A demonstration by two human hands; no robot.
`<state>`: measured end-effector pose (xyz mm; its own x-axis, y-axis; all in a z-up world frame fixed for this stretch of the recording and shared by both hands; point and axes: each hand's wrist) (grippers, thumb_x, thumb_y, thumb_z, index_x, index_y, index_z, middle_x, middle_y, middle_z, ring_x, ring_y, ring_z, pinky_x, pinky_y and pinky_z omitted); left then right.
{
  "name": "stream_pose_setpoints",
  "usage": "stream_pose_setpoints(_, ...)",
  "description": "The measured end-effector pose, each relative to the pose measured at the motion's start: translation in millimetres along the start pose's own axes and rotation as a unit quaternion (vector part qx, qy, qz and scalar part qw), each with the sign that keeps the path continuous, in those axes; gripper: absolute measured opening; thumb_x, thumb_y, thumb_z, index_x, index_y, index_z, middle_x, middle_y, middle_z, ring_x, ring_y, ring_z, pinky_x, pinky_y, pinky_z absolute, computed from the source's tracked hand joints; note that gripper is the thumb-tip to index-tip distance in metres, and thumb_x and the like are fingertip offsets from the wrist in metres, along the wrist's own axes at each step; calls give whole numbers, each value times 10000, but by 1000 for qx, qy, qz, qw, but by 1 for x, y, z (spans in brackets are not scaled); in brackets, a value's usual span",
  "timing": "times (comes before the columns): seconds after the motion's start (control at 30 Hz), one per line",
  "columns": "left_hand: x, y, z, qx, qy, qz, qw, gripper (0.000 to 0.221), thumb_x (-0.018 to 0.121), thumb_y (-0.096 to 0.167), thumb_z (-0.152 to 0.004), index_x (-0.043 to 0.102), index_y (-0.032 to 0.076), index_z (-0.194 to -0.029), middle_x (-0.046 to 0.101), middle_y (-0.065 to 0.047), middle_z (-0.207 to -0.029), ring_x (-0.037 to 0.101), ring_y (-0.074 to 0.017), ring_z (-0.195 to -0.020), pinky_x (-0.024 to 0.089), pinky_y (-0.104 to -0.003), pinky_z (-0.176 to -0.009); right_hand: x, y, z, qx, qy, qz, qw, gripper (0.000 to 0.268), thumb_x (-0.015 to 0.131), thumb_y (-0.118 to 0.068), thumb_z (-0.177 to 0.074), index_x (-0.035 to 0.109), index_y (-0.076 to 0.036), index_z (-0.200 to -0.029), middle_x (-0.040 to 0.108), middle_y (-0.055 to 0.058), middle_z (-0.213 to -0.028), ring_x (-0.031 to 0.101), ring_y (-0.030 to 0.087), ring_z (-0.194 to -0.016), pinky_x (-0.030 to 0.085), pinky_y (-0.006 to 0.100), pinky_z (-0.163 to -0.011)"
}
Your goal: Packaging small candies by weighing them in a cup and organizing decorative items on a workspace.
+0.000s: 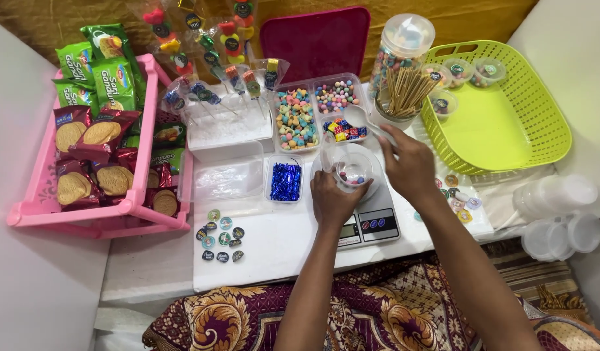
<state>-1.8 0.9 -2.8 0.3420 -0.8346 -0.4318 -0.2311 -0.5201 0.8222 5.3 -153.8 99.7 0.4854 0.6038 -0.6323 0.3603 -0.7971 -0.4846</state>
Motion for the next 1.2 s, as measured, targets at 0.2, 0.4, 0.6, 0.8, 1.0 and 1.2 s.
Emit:
stream_pose_setpoints(0.2, 6, -5, 2, -8, -25, 6, 1000, 735, 896, 551, -643, 649, 23, -1091, 583, -132, -860, 649, -321, -829, 515, -418, -736, 93, 34, -51, 158, -130, 102, 974, 283, 563, -271, -1047, 719, -168, -1259, 765, 163, -930, 736, 420, -944, 570, 564, -812)
stream_pose_setpoints(0.4, 9, -10, 1, -9, -13, -2, 1000, 775, 904, 587, -603, 632, 24, -1061, 585, -142, -856, 650, -350, -830, 516, -427, -718, 153, 55, -75, 195, -136, 115, 964, 285, 558, -230, -1021, 718, -154, -1244, 765, 174, -918, 747, 434, -923, 576, 565, -781)
stream_pose_setpoints(0.6, 16, -19, 2, 10, 6, -3, 1000, 731, 896, 591, -587, 621, 53, -999, 563, -125, -824, 631, -346, -798, 504, -425, -721, 160, 45, -80, 218, -133, 73, 964, 293, 538, -167, -1041, 700, -82, -1269, 752, 220, -1013, 736, 447, -971, 584, 571, -831)
stream_pose_setpoints(0.8, 16, -20, 2, 9, 0, -3, 1000, 718, 896, 584, -588, 609, 57, -982, 568, -128, -821, 625, -334, -800, 494, -419, -724, 160, 49, -82, 244, -143, 56, 958, 326, 465, -246, -1053, 703, -121, -1238, 755, 209, -1023, 716, 450, -1037, 556, 601, -856)
stream_pose_setpoints(1.0, 17, -20, 3, 3, 7, 2, 1000, 716, 901, 568, -583, 620, 46, -985, 579, -148, -836, 630, -367, -799, 508, -435, -702, 151, 38, -84, 238, -141, 56, 959, 333, 453, -246, -1042, 703, -100, -1209, 749, 224, -1007, 714, 472, -1022, 555, 605, -866)
stream_pose_setpoints(1.2, 15, -16, 2, 5, 6, 6, 1000, 725, 911, 557, -563, 625, 42, -985, 586, -141, -851, 634, -354, -804, 508, -423, -702, 161, 38, -83, 220, -140, 62, 963, 303, 476, -230, -1023, 733, -121, -1140, 751, 208, -943, 727, 472, -966, 569, 605, -819)
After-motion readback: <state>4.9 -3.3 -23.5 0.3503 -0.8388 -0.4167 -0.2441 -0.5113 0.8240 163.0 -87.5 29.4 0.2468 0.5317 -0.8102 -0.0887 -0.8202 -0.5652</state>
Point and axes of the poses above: each hand's wrist, its own z-axis away from the middle knuckle, its own x-axis out of the palm, y = z × x
